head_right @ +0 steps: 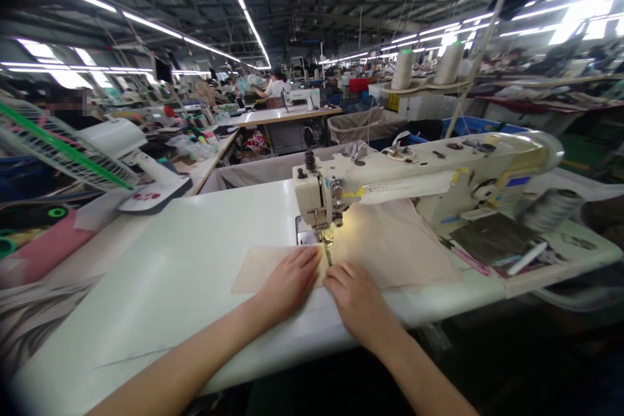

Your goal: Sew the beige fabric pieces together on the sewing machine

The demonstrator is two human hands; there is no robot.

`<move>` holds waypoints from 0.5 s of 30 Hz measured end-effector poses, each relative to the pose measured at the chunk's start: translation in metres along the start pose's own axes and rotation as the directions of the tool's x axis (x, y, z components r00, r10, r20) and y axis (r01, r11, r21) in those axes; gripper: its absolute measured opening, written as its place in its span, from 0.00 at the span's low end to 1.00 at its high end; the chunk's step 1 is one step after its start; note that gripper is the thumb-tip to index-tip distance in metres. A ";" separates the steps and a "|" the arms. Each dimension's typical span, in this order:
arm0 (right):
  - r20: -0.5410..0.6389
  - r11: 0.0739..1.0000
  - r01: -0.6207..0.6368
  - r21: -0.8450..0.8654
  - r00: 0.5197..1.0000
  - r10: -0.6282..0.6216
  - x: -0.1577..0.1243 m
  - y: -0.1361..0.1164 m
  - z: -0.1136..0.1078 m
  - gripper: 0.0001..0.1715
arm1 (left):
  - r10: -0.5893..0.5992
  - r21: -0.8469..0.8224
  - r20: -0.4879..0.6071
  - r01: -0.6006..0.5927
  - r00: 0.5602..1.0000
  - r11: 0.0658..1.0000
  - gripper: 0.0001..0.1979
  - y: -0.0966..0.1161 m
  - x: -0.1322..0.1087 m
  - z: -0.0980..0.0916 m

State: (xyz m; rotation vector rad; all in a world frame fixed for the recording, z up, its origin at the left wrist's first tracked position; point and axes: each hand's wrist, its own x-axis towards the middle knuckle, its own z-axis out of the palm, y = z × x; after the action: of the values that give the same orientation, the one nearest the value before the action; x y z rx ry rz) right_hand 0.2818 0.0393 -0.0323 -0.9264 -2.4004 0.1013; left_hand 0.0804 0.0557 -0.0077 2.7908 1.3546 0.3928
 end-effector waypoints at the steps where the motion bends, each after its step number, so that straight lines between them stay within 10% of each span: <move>1: -0.013 1.000 -0.010 -0.008 1.000 0.009 0.001 0.001 0.000 0.14 | -0.012 -0.013 -0.002 0.012 1.000 1.000 0.16 -0.001 0.004 0.001; 15: -0.052 0.999 -0.051 0.019 0.997 0.052 0.011 0.004 0.001 0.12 | -0.059 -0.080 -0.043 0.055 0.997 0.995 0.19 -0.015 0.013 0.003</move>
State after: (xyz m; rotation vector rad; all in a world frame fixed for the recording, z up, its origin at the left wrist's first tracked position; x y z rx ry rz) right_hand 0.2768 0.0495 -0.0292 -0.9710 -2.3240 0.1162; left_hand 0.0772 0.0756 -0.0096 2.6889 1.3919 0.5000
